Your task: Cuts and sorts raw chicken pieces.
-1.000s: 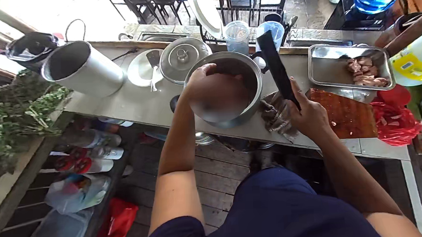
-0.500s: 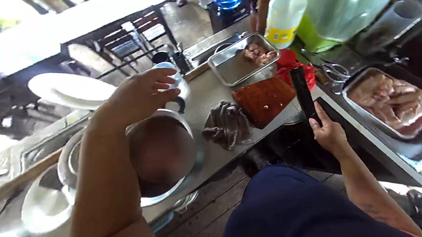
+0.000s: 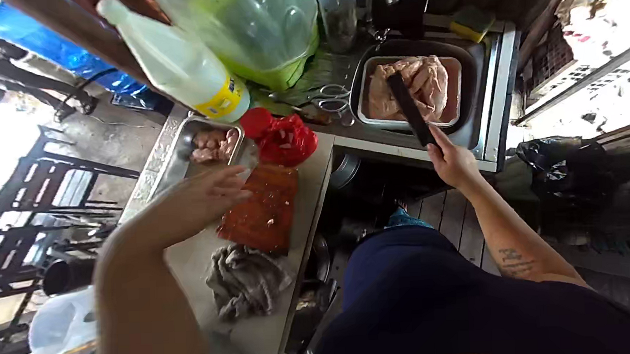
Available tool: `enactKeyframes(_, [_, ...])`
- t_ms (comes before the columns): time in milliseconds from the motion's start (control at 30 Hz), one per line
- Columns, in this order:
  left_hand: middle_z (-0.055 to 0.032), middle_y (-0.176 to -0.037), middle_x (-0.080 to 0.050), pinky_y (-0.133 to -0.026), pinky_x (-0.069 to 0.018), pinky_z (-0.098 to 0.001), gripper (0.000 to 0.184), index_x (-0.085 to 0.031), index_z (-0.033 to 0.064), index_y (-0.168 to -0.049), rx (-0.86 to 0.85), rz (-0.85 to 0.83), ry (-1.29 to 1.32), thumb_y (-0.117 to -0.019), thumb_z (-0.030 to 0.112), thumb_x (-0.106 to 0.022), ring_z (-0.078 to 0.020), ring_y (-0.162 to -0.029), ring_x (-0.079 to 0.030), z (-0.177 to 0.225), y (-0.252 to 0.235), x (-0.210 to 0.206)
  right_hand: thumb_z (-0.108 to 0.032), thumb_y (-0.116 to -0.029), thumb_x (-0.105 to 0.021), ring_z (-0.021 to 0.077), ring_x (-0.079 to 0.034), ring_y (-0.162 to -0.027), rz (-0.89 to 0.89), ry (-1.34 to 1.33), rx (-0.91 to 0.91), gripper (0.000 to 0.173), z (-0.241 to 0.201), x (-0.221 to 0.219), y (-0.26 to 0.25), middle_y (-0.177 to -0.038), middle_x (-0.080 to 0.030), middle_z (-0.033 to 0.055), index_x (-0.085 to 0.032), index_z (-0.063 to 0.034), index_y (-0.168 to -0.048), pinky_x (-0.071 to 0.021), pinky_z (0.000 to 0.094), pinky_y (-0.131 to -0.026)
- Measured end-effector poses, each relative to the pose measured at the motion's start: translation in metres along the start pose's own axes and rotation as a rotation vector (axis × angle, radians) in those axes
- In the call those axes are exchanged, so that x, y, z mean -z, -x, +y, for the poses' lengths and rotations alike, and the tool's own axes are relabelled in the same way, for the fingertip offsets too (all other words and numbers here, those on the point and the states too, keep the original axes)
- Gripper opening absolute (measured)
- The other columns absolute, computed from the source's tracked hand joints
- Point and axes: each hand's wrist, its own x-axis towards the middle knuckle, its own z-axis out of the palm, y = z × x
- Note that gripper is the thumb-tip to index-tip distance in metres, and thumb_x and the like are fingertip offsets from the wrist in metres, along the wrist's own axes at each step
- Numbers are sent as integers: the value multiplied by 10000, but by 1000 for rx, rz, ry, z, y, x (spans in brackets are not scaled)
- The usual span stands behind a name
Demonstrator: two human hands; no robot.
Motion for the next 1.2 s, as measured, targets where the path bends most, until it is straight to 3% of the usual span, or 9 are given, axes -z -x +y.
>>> enactKeyframes(133, [-171,-1304,-671,-1080,-455,-578,353,-663,56,-1333,-133,-161,-99,-1078,272,-548,-324,-1223,-633,91,-108,-24,-259,-1114,-403,541,-677,-843,35,-41,-224,545,51,40,-21,-1009,-700,315,-279,-206,-1642,-497,735,-727])
enactKeyframes(267, [-257,-1205,-685,-1048,-437,-619,390,-711,-32,-1189,-223,-318,-134,-1108,266,-473,-405,-1187,-630,154,-239,-92,-233,-1125,-397,553,-655,-917,-37,-143,-424,526,78,79,-48,-1112,-658,357,-289,-188,-1637,-474,741,-796])
enactKeyframes(433, [-351,-1488,-438,-1107,-419,-630,502,-456,-147,-1426,116,-139,-158,-977,36,-584,-485,-1366,-484,211,-346,-152,-190,-1116,-394,513,-665,-1016,-195,-131,-539,535,101,108,-96,-1178,-656,339,-282,-187,-1639,-478,697,-881])
enactKeyframes(500, [-333,-1482,-466,-1098,-427,-633,592,-401,-110,-1487,193,-32,-104,-937,-7,-598,-473,-1368,-493,205,-372,-158,-176,-1125,-353,429,-688,-911,-233,-222,-589,547,107,113,-111,-1154,-652,302,-216,-207,-1653,-537,613,-827])
enactKeyframes(567, [-303,-1382,-581,-1064,-451,-644,518,-497,-59,-1442,186,48,-25,-930,-26,-565,-455,-1306,-562,189,-388,-158,-171,-1130,-323,414,-684,-845,-233,-242,-592,532,109,112,-118,-1088,-660,284,-222,-234,-1649,-540,610,-783])
enactKeyframes(767, [-189,-1313,-669,-1060,-500,-473,379,-595,3,-1384,164,184,214,-1030,132,-555,-291,-1211,-656,159,-380,-126,-163,-1077,-473,599,-642,-993,-105,28,-293,578,80,125,-98,-1129,-674,352,-320,-213,-1632,-443,767,-817])
enactKeyframes(867, [-196,-1294,-672,-990,-544,-474,380,-585,4,-1390,154,238,268,-1060,185,-530,-288,-1123,-691,148,-351,-105,-45,-978,-553,522,-668,-896,-98,-139,-56,649,68,109,-96,-1138,-680,323,-393,-144,-1598,-481,712,-744])
enactKeyframes(967, [-173,-1318,-665,-1019,-531,-479,376,-602,36,-1387,193,303,199,-1076,220,-499,-278,-1146,-684,133,-317,-89,-97,-953,-600,437,-695,-891,-232,-201,70,635,53,75,-115,-1157,-707,227,-463,-210,-1563,-520,669,-721])
enactKeyframes(1200, [-159,-1310,-677,-1036,-512,-463,380,-604,41,-1391,271,523,191,-1075,235,-518,-261,-1180,-669,97,-232,-68,-175,-1005,-534,479,-656,-1049,-480,-109,88,690,-62,-17,-179,-1343,-572,308,-286,-288,-1639,-521,647,-820])
